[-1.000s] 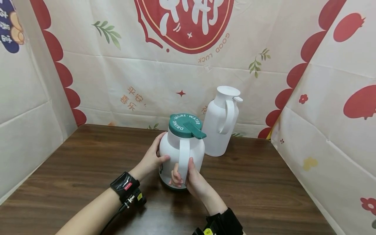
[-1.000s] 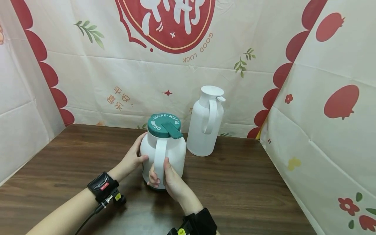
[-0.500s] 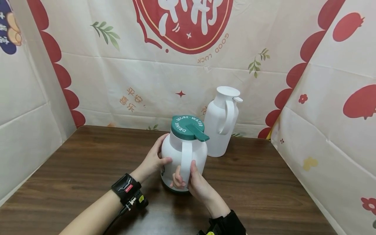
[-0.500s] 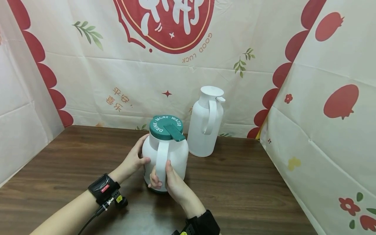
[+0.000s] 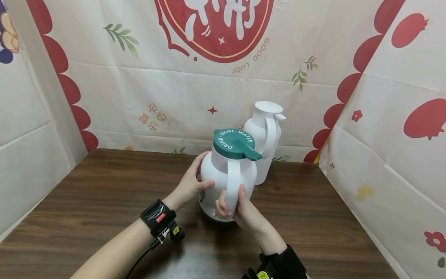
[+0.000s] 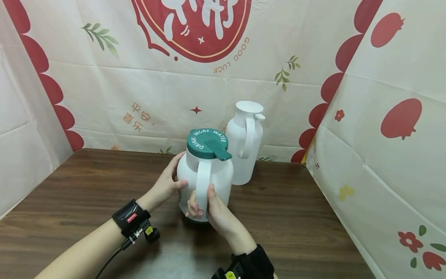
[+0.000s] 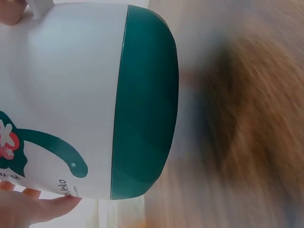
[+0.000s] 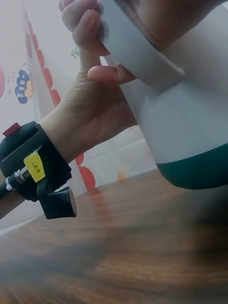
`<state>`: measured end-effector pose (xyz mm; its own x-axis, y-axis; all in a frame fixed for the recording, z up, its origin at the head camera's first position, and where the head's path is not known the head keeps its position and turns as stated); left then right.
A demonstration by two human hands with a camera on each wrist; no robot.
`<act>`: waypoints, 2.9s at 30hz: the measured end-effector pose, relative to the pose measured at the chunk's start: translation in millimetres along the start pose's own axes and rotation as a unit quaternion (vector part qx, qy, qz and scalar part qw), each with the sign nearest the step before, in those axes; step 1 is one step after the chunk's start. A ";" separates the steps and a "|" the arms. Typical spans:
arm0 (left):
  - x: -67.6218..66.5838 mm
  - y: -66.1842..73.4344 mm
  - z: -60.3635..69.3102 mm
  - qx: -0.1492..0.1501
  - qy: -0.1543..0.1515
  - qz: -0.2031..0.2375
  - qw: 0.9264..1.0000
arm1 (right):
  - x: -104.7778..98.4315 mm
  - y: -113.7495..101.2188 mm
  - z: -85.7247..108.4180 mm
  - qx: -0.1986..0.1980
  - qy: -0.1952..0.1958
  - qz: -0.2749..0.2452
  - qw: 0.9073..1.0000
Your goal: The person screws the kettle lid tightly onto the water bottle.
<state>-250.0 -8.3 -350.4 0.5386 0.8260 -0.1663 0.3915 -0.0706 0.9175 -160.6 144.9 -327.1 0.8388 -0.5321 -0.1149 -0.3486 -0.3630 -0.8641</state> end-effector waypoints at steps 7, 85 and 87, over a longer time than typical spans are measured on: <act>12.9 5.1 -16.0 0.014 -0.011 0.000 1.000 | -10.8 -14.7 8.4 0.011 0.003 0.001 1.000; 117.6 -13.7 -43.3 -0.037 -0.080 -0.070 0.994 | -40.5 -46.1 121.4 0.024 0.048 0.016 0.998; 114.2 -13.7 -41.5 -0.040 -0.097 -0.073 0.992 | -40.9 -51.6 123.4 0.071 0.076 0.045 0.994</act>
<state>-224.8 110.2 -366.9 0.6164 0.7008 -0.3592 0.4194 0.0939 0.9029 -125.3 279.8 -338.3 0.7299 -0.6713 -0.1292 -0.3484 -0.2028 -0.9152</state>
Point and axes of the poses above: each hand's wrist, its own z-axis away from the middle knuckle, its own x-axis out of the palm, y = z × x, the point moved 3 cm from there along -z, towards the middle knuckle, and after that the axes turned 9 degrees about -y, right-handed, at the moved point
